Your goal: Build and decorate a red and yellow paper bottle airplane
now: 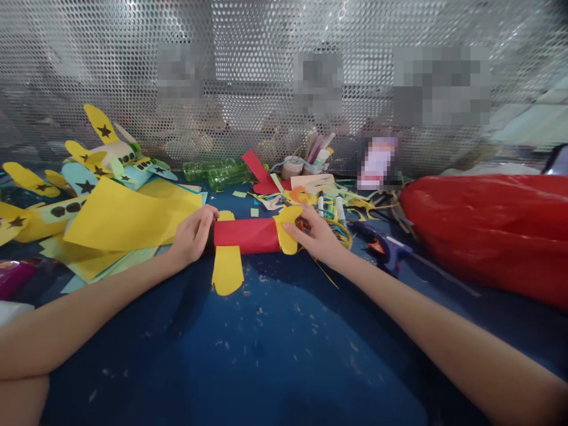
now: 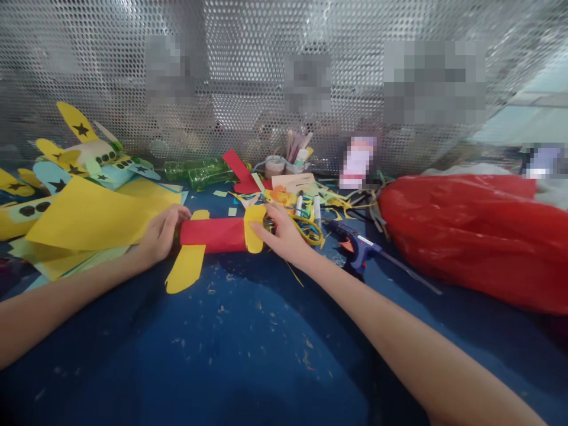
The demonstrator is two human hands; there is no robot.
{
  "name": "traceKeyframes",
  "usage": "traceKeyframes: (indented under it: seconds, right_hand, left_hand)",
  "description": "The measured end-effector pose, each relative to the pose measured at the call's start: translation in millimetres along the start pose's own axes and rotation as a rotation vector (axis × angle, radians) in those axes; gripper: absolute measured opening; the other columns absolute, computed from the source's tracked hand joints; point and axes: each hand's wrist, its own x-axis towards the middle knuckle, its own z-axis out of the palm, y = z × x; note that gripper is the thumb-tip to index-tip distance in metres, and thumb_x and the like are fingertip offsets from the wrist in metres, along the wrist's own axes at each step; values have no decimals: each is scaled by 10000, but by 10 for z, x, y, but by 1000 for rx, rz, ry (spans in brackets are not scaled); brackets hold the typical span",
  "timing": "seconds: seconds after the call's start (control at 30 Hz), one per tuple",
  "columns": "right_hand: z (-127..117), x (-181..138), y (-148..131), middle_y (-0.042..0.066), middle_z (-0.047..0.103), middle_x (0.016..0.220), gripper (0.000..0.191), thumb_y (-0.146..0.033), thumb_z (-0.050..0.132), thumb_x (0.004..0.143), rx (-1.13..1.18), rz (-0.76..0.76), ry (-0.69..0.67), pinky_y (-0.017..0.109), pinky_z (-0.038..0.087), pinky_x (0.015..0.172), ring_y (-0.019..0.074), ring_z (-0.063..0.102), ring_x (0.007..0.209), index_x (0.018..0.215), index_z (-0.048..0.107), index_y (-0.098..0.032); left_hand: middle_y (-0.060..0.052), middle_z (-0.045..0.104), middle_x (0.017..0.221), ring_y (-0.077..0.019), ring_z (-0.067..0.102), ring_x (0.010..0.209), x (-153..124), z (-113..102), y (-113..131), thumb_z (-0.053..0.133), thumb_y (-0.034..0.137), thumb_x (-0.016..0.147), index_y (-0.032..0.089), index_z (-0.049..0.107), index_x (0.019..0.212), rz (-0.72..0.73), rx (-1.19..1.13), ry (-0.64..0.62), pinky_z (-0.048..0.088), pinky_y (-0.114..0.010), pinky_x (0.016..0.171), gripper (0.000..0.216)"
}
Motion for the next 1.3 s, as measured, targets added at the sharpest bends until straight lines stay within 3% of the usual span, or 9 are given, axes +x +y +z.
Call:
traceKeyframes:
  seconds: [0.2, 0.4, 0.6, 1.03, 1.3]
  right_hand:
    - [12, -45, -38, 50, 603, 930, 86, -268, 591, 817, 40, -106, -4, 427, 426, 870, 239, 553, 908, 891, 557, -243]
    - [44, -71, -98, 60, 649, 941, 83, -237, 572, 847, -95, -114, 109, 435, 395, 886, 254, 543, 943, 929, 587, -237]
    - [38, -82, -102, 41, 653, 943, 96, -221, 551, 848, -65, -165, 59, 434, 394, 899, 246, 562, 960, 921, 604, -255]
    - [89, -80, -106, 47, 628, 924, 81, -318, 599, 832, -15, -3, 131, 450, 430, 901, 245, 568, 941, 870, 579, -250]
    - [98, -31, -57, 56, 617, 917, 170, -342, 622, 767, 215, 200, 10, 395, 496, 768, 221, 582, 854, 875, 587, -216]
  left_hand:
    - [-62, 646, 942, -197, 599, 917, -26, -16, 36, 165, 463, 996, 233, 507, 926, 61, 72, 23, 485, -359, 862, 419]
    - [-56, 641, 945, -194, 594, 919, -25, -22, 37, 213, 405, 992, 225, 513, 932, 64, 86, 9, 475, -345, 856, 356]
    - [-59, 634, 937, -198, 593, 913, -18, -26, 57, 204, 382, 983, 228, 493, 920, 75, 108, -10, 478, -342, 851, 334]
    - [-47, 654, 945, -198, 612, 935, -25, -3, 20, 247, 376, 979, 238, 504, 931, 68, 103, -1, 490, -343, 861, 296]
    - [-48, 649, 949, -200, 608, 932, -24, -10, 23, 248, 375, 982, 237, 507, 934, 72, 107, -15, 486, -346, 866, 298]
